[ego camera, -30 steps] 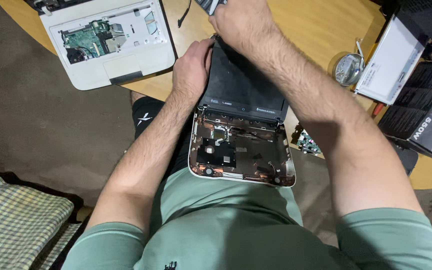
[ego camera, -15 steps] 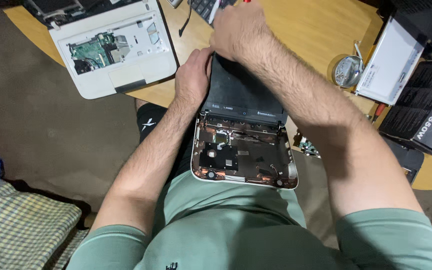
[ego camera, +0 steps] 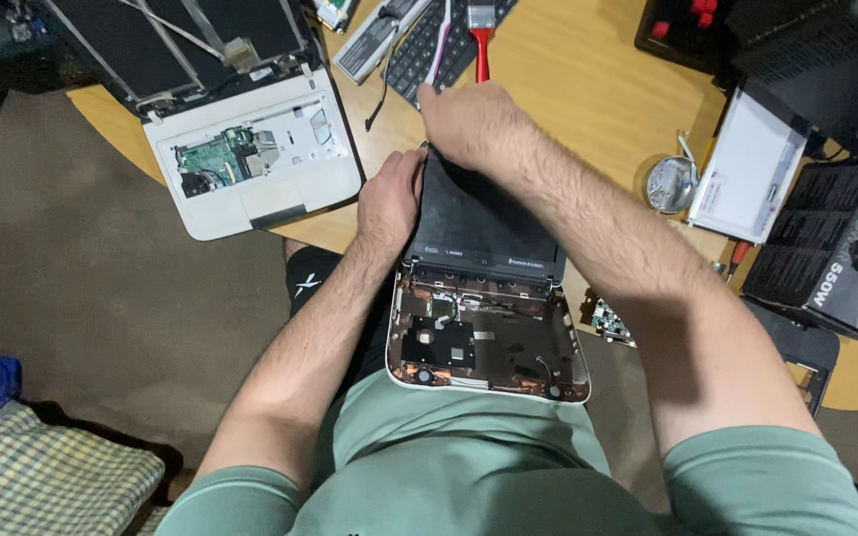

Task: The person aligns and attaches a laptop screen bezel to the display assembly, then uses a screwdriver to fasten screws around the bezel perimeter. The person works on a disassembled laptop placed on their lap while seated.

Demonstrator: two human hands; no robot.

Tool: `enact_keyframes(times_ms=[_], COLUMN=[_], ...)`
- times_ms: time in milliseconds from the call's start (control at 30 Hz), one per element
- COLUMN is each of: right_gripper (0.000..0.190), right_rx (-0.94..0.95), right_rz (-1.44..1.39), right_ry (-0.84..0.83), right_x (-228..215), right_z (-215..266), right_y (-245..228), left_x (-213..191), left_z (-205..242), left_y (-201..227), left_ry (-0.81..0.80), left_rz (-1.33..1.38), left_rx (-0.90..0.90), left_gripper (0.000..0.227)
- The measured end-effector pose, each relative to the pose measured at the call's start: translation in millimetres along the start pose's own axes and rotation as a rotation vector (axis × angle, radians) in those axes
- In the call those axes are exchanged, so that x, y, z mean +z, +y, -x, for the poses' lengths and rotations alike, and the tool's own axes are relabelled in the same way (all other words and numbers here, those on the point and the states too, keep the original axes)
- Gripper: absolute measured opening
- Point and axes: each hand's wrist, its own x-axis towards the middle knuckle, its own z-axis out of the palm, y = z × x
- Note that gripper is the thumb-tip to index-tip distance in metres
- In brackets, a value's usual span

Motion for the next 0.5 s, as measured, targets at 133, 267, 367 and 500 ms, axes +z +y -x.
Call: enact_keyframes(times_ms=[133,267,367,500], right_gripper=[0.033,0.068,0.026,0.044], right_rx=[-0.008,0.060,-0.076,0.047], right_rz=[0.139,-0.045,-0.098,0.019], right_ry=[-0.123,-0.172,0.000,-0.173], right_x=[-15,-22,-12,-26], right_z=[2,13,6,6], right_y=[-8,-8,-5,-9], left_x=[7,3,6,3], left_z=[2,-1,-2,1], left_y=[-4,-1,-2,-1], left_ry=[0.016,0.000,-0.022,-0.072], left_rz=[-0.018,-0.024,-0.006,-0.008], left_rx=[0.011,0.015,-0.012,-0.040], left_gripper=[0.024,0.017,0.025,0.028])
